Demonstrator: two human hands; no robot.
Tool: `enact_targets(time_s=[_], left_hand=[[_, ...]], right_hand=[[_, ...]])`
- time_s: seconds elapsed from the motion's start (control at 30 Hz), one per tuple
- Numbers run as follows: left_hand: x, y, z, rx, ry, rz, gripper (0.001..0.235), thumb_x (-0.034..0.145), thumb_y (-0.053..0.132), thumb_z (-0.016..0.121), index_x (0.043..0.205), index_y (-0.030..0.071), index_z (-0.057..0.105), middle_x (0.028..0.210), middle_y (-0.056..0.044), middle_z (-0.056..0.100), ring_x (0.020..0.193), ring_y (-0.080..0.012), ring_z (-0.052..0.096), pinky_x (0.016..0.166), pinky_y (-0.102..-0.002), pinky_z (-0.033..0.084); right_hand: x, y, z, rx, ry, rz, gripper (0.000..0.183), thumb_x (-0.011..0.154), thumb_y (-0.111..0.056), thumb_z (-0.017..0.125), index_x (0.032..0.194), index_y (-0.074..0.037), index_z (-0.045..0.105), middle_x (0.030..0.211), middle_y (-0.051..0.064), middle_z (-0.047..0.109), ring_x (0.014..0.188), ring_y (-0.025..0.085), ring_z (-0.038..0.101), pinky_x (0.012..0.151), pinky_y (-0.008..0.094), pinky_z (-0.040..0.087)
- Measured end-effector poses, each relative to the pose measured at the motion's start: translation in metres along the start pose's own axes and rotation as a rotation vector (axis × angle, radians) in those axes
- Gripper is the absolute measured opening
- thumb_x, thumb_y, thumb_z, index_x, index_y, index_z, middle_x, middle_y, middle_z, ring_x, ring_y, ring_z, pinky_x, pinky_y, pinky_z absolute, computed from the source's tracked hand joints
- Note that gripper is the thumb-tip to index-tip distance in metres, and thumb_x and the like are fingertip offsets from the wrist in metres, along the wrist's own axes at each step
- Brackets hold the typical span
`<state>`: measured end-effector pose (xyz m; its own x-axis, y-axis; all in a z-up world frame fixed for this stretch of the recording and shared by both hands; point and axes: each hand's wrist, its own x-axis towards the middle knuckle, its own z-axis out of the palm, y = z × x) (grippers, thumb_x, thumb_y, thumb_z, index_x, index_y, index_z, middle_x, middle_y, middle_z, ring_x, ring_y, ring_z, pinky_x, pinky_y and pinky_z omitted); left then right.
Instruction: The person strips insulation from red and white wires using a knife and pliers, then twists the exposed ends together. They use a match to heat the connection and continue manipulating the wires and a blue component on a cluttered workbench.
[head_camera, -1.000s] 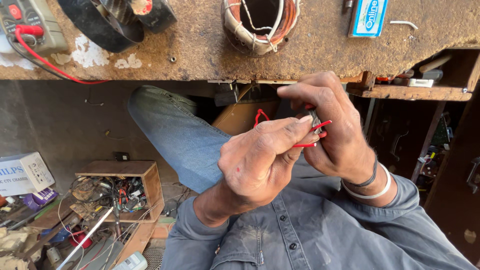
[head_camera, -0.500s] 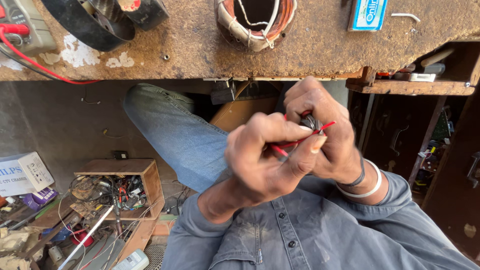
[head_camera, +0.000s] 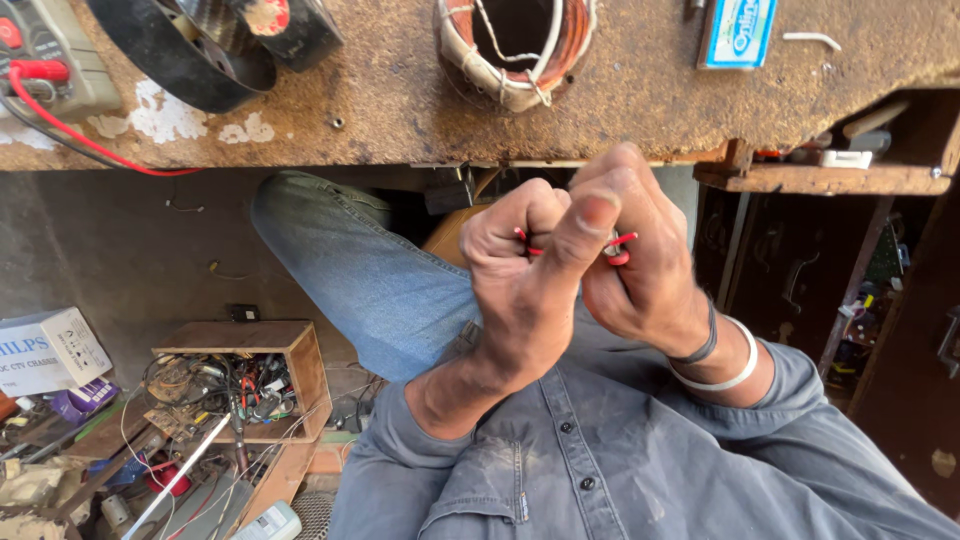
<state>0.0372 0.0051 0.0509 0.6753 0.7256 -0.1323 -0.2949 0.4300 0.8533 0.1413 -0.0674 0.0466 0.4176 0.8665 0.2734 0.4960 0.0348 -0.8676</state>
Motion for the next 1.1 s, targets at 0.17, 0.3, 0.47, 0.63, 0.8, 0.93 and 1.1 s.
enact_targets(time_s=[0.17,0.3,0.47,0.63,0.8,0.93,1.1], left_hand=[[-0.001,-0.010,-0.002,-0.103,0.065,-0.032,0.050,0.105,0.004,0.068,0.070,0.010,0.033,0.065,0.009,0.037,0.064,-0.0008,0.029,0.056,-0.025,0.026],[0.002,-0.015,-0.003,-0.226,0.061,-0.009,0.048,0.102,-0.002,0.066,0.073,0.011,0.031,0.065,0.008,0.035,0.063,-0.0015,0.027,0.057,-0.026,0.024],[-0.004,-0.011,-0.007,-0.200,0.002,-0.028,0.048,0.102,-0.004,0.065,0.073,0.011,0.030,0.066,0.008,0.036,0.062,-0.0018,0.028,0.056,-0.026,0.025],[-0.009,-0.005,-0.004,-0.510,-0.009,-0.157,0.049,0.099,-0.006,0.065,0.072,0.012,0.028,0.066,0.004,0.039,0.062,-0.0062,0.030,0.055,-0.028,0.025],[0.001,-0.004,-0.008,-0.319,0.054,-0.069,0.049,0.099,0.001,0.067,0.072,0.013,0.028,0.068,0.007,0.033,0.064,-0.0040,0.027,0.056,-0.028,0.024],[-0.002,-0.004,-0.014,-0.171,0.040,-0.005,0.051,0.104,0.003,0.067,0.073,0.013,0.028,0.066,0.009,0.028,0.062,-0.0024,0.024,0.056,-0.026,0.021],[-0.011,-0.003,-0.013,-0.131,0.026,-0.004,0.049,0.106,0.003,0.065,0.074,0.012,0.028,0.067,0.008,0.028,0.065,-0.0027,0.024,0.056,-0.026,0.023]], right_hand=[[0.000,0.001,0.003,-0.014,0.003,0.008,0.017,0.092,0.013,0.056,0.104,0.002,0.051,0.101,0.015,0.054,0.083,0.029,0.056,0.074,0.036,0.047],[-0.002,0.002,0.005,-0.040,0.013,-0.009,0.018,0.094,0.011,0.060,0.104,0.001,0.051,0.101,0.015,0.054,0.086,0.030,0.056,0.077,0.036,0.048],[-0.006,0.001,0.008,0.040,0.033,-0.012,0.017,0.091,0.010,0.058,0.102,0.000,0.051,0.098,0.014,0.054,0.087,0.027,0.055,0.076,0.035,0.047],[-0.009,-0.005,0.007,0.830,0.420,0.365,0.006,0.090,0.002,0.048,0.090,-0.003,0.051,0.088,0.013,0.061,0.075,0.023,0.055,0.073,0.036,0.047],[-0.010,0.008,-0.023,0.654,0.591,-0.001,0.021,0.091,0.003,0.055,0.110,-0.006,0.050,0.088,0.008,0.052,0.078,0.020,0.054,0.085,0.037,0.055],[-0.019,0.017,-0.032,0.483,0.523,-0.024,0.022,0.100,-0.010,0.069,0.115,-0.007,0.052,0.092,0.009,0.060,0.080,0.019,0.058,0.084,0.037,0.056],[-0.019,0.005,-0.022,0.289,0.236,-0.134,0.034,0.089,-0.015,0.082,0.103,-0.007,0.052,0.099,0.013,0.068,0.090,0.024,0.067,0.086,0.039,0.058]])
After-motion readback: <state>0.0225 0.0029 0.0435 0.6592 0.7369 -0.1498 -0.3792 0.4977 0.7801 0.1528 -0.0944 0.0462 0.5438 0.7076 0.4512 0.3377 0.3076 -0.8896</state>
